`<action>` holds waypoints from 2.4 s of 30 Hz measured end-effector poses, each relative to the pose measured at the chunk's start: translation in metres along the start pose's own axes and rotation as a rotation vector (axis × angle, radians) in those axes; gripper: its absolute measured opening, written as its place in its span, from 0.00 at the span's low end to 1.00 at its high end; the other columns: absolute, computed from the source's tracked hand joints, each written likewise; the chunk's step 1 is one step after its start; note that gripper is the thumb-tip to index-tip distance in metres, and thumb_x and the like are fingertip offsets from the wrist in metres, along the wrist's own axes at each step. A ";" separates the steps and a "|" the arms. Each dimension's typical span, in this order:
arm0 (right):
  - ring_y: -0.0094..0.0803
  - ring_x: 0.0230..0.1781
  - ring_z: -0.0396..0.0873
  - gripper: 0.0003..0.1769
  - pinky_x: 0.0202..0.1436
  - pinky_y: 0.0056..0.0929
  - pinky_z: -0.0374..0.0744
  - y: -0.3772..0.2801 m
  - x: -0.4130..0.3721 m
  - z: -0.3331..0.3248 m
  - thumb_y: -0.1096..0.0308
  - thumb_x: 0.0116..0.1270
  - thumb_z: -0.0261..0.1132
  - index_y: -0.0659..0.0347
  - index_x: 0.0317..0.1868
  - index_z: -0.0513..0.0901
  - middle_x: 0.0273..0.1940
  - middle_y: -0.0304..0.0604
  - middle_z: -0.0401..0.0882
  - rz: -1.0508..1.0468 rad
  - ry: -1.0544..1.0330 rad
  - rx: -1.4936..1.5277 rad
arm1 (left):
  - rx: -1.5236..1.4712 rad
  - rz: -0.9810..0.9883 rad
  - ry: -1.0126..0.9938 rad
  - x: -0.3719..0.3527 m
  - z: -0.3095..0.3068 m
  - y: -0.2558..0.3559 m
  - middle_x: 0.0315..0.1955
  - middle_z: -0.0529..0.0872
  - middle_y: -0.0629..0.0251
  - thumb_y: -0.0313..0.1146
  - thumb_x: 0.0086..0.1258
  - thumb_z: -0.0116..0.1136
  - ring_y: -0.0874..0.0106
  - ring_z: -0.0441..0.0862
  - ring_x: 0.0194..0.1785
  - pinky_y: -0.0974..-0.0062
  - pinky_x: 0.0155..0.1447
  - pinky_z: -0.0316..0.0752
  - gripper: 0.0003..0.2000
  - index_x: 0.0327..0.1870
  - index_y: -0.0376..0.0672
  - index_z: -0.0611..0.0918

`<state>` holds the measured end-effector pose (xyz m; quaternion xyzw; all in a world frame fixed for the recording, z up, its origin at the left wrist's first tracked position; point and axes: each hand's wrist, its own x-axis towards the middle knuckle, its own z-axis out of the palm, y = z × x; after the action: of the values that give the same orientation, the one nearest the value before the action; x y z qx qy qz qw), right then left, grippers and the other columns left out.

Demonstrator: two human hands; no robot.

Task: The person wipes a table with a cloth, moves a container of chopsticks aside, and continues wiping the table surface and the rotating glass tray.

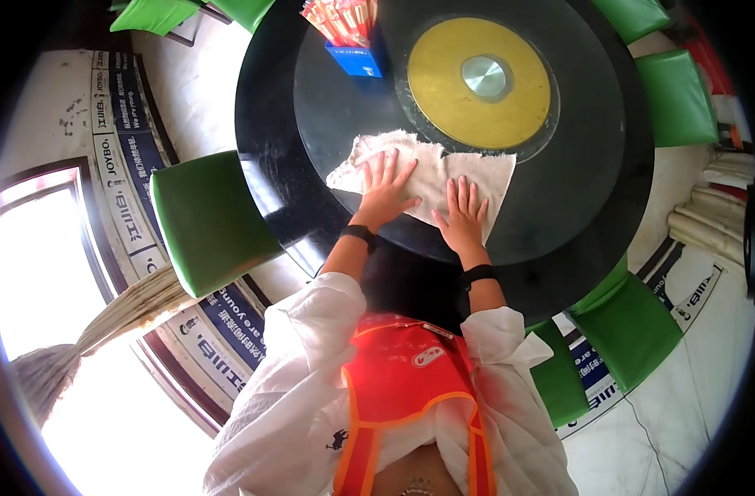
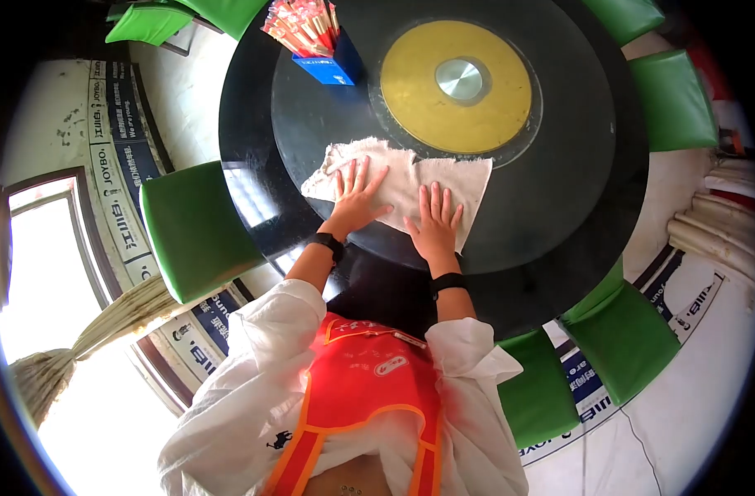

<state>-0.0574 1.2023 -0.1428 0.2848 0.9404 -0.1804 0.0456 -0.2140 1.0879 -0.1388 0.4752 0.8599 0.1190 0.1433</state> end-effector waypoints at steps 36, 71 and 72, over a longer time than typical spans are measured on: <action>0.38 0.68 0.51 0.29 0.69 0.46 0.45 0.105 -0.049 -0.017 0.69 0.60 0.46 0.59 0.65 0.58 0.67 0.42 0.53 0.165 0.256 -0.096 | 0.123 -0.131 -0.078 -0.037 -0.029 -0.067 0.68 0.46 0.58 0.52 0.60 0.52 0.58 0.40 0.71 0.55 0.69 0.37 0.36 0.68 0.50 0.54; 0.53 0.59 0.61 0.25 0.61 0.43 0.62 0.042 -0.109 0.018 0.63 0.57 0.59 0.66 0.53 0.69 0.58 0.58 0.62 0.135 0.404 0.239 | -0.280 0.193 -0.068 -0.128 0.035 0.065 0.54 0.73 0.57 0.29 0.56 0.50 0.65 0.70 0.58 0.62 0.62 0.62 0.21 0.54 0.43 0.71; 0.52 0.57 0.63 0.24 0.59 0.42 0.64 0.043 -0.107 0.015 0.62 0.56 0.61 0.66 0.51 0.71 0.56 0.57 0.65 0.132 0.429 0.302 | -0.276 0.193 -0.059 -0.133 0.042 0.050 0.54 0.73 0.57 0.29 0.56 0.50 0.65 0.70 0.58 0.62 0.62 0.62 0.21 0.54 0.43 0.71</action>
<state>0.0555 1.1750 -0.1499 0.3805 0.8705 -0.2506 -0.1859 -0.0924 1.0035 -0.1429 0.5348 0.7811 0.2354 0.2202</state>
